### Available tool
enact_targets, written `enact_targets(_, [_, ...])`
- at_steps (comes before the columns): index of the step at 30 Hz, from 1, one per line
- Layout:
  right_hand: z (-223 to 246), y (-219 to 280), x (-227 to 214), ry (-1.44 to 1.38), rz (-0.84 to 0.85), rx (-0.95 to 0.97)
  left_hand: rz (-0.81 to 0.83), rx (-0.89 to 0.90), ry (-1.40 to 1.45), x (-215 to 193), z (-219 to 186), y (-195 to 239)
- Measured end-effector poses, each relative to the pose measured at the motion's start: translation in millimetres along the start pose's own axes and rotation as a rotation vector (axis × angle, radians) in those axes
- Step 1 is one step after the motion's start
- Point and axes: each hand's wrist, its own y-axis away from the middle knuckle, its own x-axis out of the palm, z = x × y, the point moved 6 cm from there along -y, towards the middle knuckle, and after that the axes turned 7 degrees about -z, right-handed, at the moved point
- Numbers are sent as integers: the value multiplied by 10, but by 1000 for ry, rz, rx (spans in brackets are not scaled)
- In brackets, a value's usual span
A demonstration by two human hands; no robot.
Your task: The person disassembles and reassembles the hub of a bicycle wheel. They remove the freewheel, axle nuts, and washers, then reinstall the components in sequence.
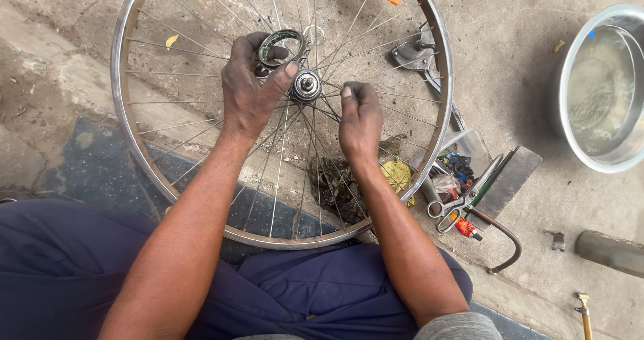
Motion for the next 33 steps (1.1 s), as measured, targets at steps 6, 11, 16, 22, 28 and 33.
enact_targets(6, [40, -114, -157, -884, 88, 322, 143, 131, -216, 93, -98, 88])
enact_targets(11, [166, -148, -255, -1165, 254, 212, 244, 444, -521, 322, -251, 231])
enact_targets(16, [15, -168, -72, -1053, 255, 190, 228, 455, -595, 377, -254, 289])
enact_targets(22, [-110, -187, 106, -962, 293, 115, 174, 471, -678, 362, -204, 299])
enact_targets(28, [-74, -179, 84, -850, 275, 59, 187, 415, -701, 374, -124, 266])
enact_targets(33, [3, -180, 53, -740, 279, 20, 207, 385, -715, 376, -117, 254])
